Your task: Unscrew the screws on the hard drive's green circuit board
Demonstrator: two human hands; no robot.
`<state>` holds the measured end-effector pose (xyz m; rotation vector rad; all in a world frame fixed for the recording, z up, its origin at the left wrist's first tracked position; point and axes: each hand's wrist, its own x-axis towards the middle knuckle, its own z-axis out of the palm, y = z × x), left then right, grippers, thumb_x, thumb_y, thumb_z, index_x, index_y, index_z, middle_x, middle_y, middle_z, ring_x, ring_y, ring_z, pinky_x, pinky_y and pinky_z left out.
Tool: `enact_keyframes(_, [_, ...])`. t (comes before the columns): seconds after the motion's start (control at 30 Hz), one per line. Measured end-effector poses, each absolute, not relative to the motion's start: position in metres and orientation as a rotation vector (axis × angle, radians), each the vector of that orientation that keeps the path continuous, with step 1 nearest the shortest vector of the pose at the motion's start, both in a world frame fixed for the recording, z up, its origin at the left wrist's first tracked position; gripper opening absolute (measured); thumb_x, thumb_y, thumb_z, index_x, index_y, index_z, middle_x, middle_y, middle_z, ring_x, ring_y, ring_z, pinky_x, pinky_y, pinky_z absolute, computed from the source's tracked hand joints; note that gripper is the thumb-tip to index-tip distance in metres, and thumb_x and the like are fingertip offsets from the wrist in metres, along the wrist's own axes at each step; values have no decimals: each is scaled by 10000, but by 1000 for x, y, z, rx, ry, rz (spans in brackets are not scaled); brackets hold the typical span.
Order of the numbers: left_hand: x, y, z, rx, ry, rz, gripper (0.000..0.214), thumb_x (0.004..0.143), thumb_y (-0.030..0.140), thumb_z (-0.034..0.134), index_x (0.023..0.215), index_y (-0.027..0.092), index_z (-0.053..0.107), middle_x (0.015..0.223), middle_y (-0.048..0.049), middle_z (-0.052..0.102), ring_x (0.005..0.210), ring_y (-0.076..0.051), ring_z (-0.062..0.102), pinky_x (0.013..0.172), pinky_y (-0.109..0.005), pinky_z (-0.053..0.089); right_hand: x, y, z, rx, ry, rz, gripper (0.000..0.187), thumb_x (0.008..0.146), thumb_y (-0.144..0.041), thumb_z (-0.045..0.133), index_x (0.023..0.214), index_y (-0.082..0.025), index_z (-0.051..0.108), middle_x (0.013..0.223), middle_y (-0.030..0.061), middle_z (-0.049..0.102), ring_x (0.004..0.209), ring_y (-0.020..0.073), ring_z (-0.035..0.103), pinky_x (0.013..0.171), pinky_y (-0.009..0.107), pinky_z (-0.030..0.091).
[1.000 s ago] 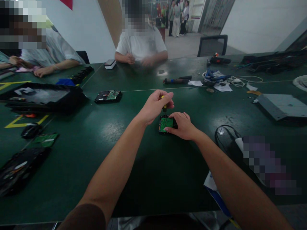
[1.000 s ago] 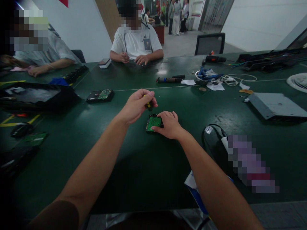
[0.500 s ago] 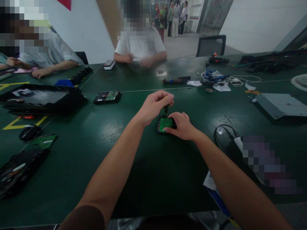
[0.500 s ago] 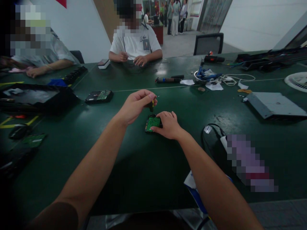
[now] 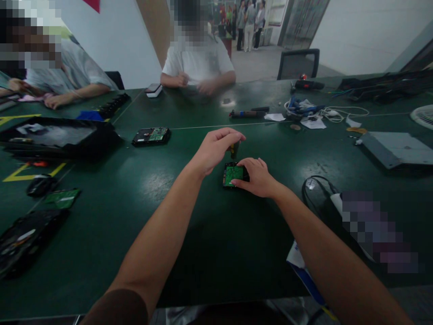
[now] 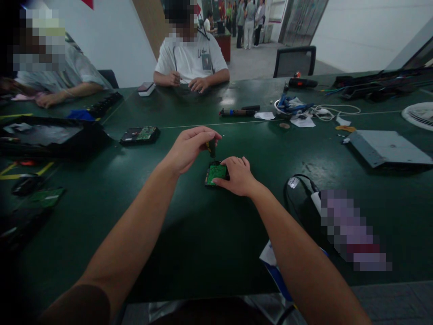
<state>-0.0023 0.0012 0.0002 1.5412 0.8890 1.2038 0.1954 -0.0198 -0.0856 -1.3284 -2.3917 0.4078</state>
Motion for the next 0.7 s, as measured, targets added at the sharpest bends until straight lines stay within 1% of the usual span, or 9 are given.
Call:
enact_keyframes(0.1, [-1, -2, 2, 1439, 806, 1172, 148, 930, 304, 652, 909, 187, 741, 880, -48, 741, 861, -172, 692, 836, -320, 544, 195, -21, -84, -1329, -2395, 405, 534, 897, -627, 684, 1237, -235, 560, 1339, 132, 637, 1303, 355, 566, 1218, 659, 251])
enact_keyframes(0.2, [1, -4, 3, 1377, 777, 1157, 129, 928, 296, 653, 931, 178, 704, 880, -56, 748, 865, -179, 716, 846, -336, 558, 195, -22, -83, -1326, -2394, 402, 531, 899, -619, 682, 1246, -238, 553, 1347, 133, 634, 1301, 354, 567, 1215, 660, 254])
enact_keyframes(0.3, [1, -3, 2, 1382, 803, 1171, 125, 933, 295, 640, 891, 187, 689, 873, -54, 737, 845, -174, 706, 813, -325, 557, 195, -21, -83, -1331, -2393, 409, 544, 898, -628, 681, 1255, -239, 554, 1353, 137, 635, 1314, 357, 559, 1219, 665, 244])
enact_keyframes(0.4, [-1, 0, 1, 1467, 865, 1210, 138, 920, 284, 647, 831, 201, 712, 848, -37, 709, 813, -161, 662, 768, -300, 537, 195, -21, -84, -1335, -2395, 411, 554, 902, -641, 672, 1262, -237, 556, 1363, 139, 633, 1332, 358, 550, 1228, 663, 233])
enact_keyframes(0.5, [-3, 2, 1, 1575, 900, 1250, 152, 908, 283, 654, 820, 209, 754, 849, -33, 706, 819, -166, 636, 753, -294, 521, 195, -20, -86, -1332, -2403, 404, 563, 905, -651, 664, 1264, -232, 556, 1364, 139, 628, 1331, 360, 551, 1228, 668, 232])
enact_keyframes(0.63, [-5, 2, 4, 1613, 956, 1260, 199, 917, 289, 617, 834, 211, 780, 894, -44, 734, 867, -181, 652, 768, -300, 523, 195, -19, -86, -1341, -2397, 398, 546, 894, -645, 682, 1252, -249, 563, 1326, 120, 640, 1304, 360, 563, 1216, 665, 257])
enact_keyframes(0.7, [-5, 2, 5, 1609, 981, 1265, 220, 919, 276, 595, 819, 204, 777, 883, -51, 738, 864, -182, 661, 774, -302, 528, 195, -19, -87, -1337, -2393, 401, 538, 892, -637, 688, 1251, -256, 565, 1319, 112, 642, 1298, 359, 565, 1213, 670, 258])
